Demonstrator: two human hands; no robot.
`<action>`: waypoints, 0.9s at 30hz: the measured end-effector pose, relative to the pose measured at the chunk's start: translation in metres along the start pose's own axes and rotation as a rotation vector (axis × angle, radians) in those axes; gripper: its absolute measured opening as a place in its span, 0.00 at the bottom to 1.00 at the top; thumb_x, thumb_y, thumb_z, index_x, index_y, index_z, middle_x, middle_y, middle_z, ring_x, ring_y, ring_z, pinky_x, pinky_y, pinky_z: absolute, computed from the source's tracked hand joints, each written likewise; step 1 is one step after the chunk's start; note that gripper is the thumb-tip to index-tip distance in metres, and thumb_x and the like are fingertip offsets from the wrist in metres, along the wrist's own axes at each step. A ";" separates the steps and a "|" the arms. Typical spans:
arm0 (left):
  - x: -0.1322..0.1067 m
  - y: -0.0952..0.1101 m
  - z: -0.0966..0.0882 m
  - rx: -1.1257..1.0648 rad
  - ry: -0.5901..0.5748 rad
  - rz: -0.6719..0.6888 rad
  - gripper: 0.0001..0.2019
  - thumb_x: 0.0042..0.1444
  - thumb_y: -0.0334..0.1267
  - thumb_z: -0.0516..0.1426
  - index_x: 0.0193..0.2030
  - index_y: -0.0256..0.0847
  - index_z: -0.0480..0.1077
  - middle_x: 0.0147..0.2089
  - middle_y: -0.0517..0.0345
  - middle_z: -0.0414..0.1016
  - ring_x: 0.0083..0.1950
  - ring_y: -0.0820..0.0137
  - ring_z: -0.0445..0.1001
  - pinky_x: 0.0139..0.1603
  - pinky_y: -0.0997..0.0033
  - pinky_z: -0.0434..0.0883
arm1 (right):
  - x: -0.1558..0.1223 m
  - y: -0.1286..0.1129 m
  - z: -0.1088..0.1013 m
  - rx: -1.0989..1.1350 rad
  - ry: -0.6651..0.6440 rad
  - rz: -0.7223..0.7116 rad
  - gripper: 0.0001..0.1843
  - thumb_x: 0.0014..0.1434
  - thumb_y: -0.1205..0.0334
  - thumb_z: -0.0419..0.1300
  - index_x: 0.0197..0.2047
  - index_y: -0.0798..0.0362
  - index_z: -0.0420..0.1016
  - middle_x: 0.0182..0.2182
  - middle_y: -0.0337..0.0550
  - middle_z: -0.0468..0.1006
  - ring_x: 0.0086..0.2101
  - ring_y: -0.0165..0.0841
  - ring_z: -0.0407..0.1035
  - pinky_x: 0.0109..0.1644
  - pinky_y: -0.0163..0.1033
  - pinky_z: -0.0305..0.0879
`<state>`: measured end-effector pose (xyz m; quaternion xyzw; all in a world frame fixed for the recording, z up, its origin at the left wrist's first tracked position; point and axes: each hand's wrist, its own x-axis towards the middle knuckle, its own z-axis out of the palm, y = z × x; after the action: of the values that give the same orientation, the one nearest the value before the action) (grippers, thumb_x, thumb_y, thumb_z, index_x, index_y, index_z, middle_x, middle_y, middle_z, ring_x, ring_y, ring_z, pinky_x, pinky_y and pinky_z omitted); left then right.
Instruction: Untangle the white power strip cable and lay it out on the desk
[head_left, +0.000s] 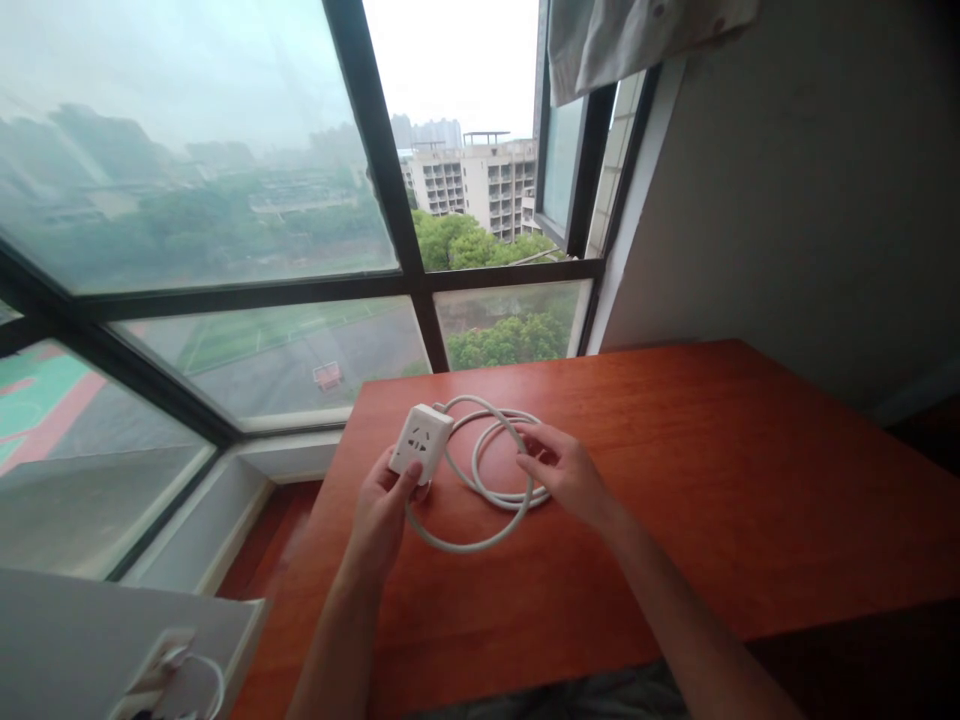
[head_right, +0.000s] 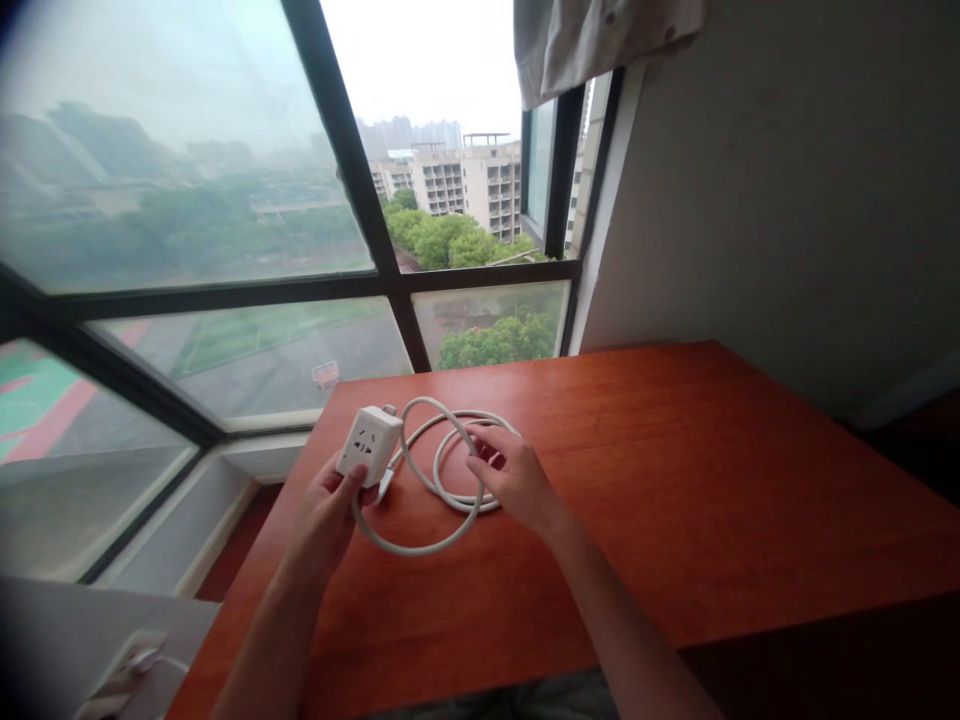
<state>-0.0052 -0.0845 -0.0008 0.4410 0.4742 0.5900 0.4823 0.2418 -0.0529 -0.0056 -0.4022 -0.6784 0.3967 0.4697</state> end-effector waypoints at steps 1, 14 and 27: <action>-0.003 0.001 0.000 0.040 -0.012 0.024 0.17 0.51 0.47 0.64 0.41 0.37 0.70 0.29 0.61 0.67 0.26 0.76 0.63 0.26 0.79 0.63 | -0.004 -0.005 -0.002 0.018 -0.024 -0.008 0.21 0.56 0.64 0.60 0.54 0.49 0.74 0.39 0.41 0.76 0.34 0.30 0.69 0.34 0.34 0.65; 0.000 0.023 0.004 0.385 -0.251 0.379 0.14 0.50 0.43 0.64 0.42 0.38 0.74 0.61 0.43 0.63 0.63 0.53 0.61 0.61 0.59 0.60 | -0.012 -0.036 -0.028 0.080 -0.239 -0.135 0.15 0.62 0.60 0.58 0.52 0.48 0.75 0.41 0.44 0.73 0.39 0.32 0.67 0.39 0.35 0.63; -0.008 0.000 0.009 -0.206 -0.055 0.003 0.22 0.38 0.43 0.71 0.39 0.37 0.75 0.31 0.56 0.74 0.33 0.68 0.71 0.34 0.74 0.68 | 0.001 0.011 -0.045 -0.502 0.182 0.148 0.14 0.61 0.55 0.56 0.44 0.53 0.77 0.39 0.48 0.77 0.37 0.35 0.70 0.42 0.39 0.64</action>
<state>0.0047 -0.0916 0.0004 0.4058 0.3971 0.6238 0.5371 0.2860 -0.0403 -0.0045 -0.5885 -0.6794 0.2114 0.3840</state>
